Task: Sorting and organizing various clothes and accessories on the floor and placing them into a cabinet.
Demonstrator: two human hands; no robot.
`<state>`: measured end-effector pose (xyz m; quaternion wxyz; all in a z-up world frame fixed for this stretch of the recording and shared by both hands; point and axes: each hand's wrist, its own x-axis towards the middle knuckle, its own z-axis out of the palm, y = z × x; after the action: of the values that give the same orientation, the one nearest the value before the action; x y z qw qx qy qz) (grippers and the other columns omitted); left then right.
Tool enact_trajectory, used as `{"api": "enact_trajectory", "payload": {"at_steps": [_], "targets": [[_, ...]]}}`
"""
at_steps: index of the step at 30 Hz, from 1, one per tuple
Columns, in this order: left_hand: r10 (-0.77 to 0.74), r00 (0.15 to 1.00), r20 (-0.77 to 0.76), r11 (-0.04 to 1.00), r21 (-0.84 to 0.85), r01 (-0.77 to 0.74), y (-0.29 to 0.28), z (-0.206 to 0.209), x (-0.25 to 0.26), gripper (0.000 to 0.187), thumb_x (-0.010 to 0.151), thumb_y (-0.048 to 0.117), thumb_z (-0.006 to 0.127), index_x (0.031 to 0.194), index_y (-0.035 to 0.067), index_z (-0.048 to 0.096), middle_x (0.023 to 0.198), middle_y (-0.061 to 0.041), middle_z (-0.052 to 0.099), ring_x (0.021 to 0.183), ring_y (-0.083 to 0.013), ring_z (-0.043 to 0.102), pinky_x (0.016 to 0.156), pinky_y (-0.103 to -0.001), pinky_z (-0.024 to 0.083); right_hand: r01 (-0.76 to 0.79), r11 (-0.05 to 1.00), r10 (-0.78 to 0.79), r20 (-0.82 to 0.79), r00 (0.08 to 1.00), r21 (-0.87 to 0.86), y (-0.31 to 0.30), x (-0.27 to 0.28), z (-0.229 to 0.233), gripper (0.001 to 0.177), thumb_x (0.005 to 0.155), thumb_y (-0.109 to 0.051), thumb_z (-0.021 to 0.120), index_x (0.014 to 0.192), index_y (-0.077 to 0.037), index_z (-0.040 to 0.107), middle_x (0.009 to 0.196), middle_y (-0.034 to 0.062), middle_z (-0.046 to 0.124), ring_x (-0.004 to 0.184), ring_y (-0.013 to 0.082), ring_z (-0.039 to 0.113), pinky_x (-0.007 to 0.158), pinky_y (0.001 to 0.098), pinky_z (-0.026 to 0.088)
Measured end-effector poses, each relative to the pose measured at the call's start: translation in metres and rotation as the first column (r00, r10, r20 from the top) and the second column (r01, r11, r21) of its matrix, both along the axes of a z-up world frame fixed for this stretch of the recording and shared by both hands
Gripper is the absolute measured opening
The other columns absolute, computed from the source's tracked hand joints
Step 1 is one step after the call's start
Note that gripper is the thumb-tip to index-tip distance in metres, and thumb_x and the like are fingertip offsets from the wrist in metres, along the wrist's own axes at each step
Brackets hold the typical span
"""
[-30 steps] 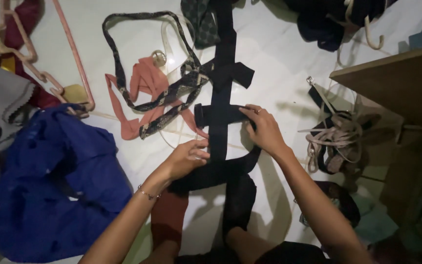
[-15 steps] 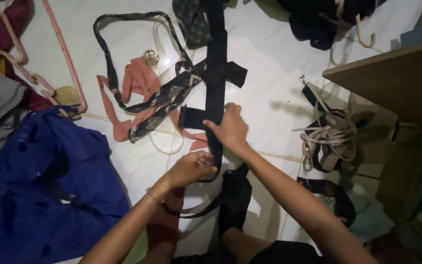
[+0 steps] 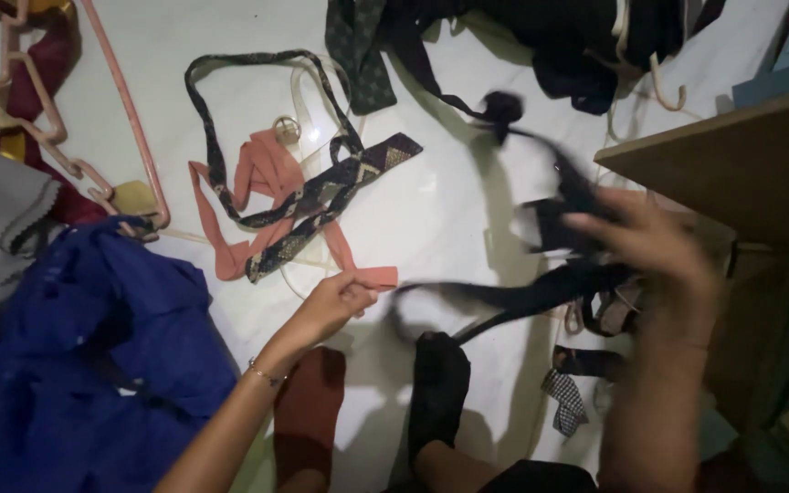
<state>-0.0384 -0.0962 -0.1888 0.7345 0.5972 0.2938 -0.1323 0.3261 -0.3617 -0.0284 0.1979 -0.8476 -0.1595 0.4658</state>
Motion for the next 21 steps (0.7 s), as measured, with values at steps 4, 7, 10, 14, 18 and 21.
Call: {"api": "enact_trajectory", "payload": {"at_steps": [4,7,10,14,18,21], "targets": [[0.041,0.999,-0.007,0.998,-0.046,-0.041,0.008,0.034,0.018,0.034,0.094,0.024,0.070,0.118,0.000,0.071,0.090,-0.003,0.072,0.079,-0.0105,0.062,0.073,-0.025,0.052,-0.197,0.921,0.031,0.442,0.897,0.336,-0.112,0.033,0.027,0.032,0.091,-0.020,0.078,0.117,-0.003,0.072,0.097,0.0062,0.071,0.090,0.0131,0.064,0.079,0.0312,0.054],[0.041,0.993,0.112,0.987,0.149,-0.057,0.006,0.075,0.034,0.060,0.086,0.031,0.077,0.135,0.002,0.058,0.114,-0.011,0.069,0.103,-0.0170,0.063,0.090,-0.030,0.052,-0.294,0.862,-0.051,0.647,0.761,0.413,-0.113,0.021,0.026,0.034,0.094,-0.017,0.079,0.121,-0.001,0.067,0.106,0.0101,0.066,0.097,0.0139,0.064,0.083,0.0296,0.054],[-0.075,0.896,0.439,0.830,0.525,-0.188,0.005,0.149,0.050,0.103,0.074,0.042,0.088,0.153,0.007,0.033,0.149,-0.021,0.047,0.138,-0.0318,0.046,0.116,-0.043,0.034,-0.126,0.820,-0.101,0.358,0.928,0.558,-0.010,-0.026,0.072,0.032,0.092,-0.020,0.076,0.117,-0.002,0.067,0.101,0.0073,0.067,0.091,0.0125,0.065,0.078,0.0290,0.054],[-0.345,0.682,0.644,0.581,0.718,-0.383,0.015,0.216,0.073,0.124,0.064,0.052,0.095,0.158,0.016,0.022,0.161,-0.025,0.031,0.151,-0.0454,0.032,0.130,-0.056,0.013,-0.260,0.810,0.249,0.093,0.964,0.525,0.119,-0.103,0.100,0.022,0.096,-0.025,0.067,0.101,-0.005,0.072,0.075,0.0072,0.074,0.063,0.0144,0.070,0.056,0.0307,0.057],[-0.201,0.749,0.632,0.726,0.609,-0.319,0.021,0.205,0.074,0.106,0.068,0.032,0.091,0.155,0.015,0.032,0.150,-0.022,0.049,0.136,-0.0394,0.054,0.115,-0.048,0.036,-0.364,0.717,0.364,0.125,0.923,0.594,0.177,-0.146,0.097,0.025,0.099,-0.025,0.064,0.106,-0.001,0.066,0.080,0.0021,0.071,0.067,0.0132,0.067,0.060,0.0284,0.055],[0.035,0.861,0.507,0.835,0.458,-0.304,0.028,0.187,0.066,0.081,0.079,0.006,0.079,0.151,0.015,0.045,0.133,-0.016,0.067,0.117,-0.0266,0.073,0.099,-0.035,0.058,-0.384,0.680,0.372,0.157,0.915,0.624,0.184,-0.141,0.066,0.030,0.093,-0.027,0.077,0.104,0.000,0.069,0.083,0.0053,0.070,0.075,0.0158,0.067,0.070,0.0308,0.055]]}}
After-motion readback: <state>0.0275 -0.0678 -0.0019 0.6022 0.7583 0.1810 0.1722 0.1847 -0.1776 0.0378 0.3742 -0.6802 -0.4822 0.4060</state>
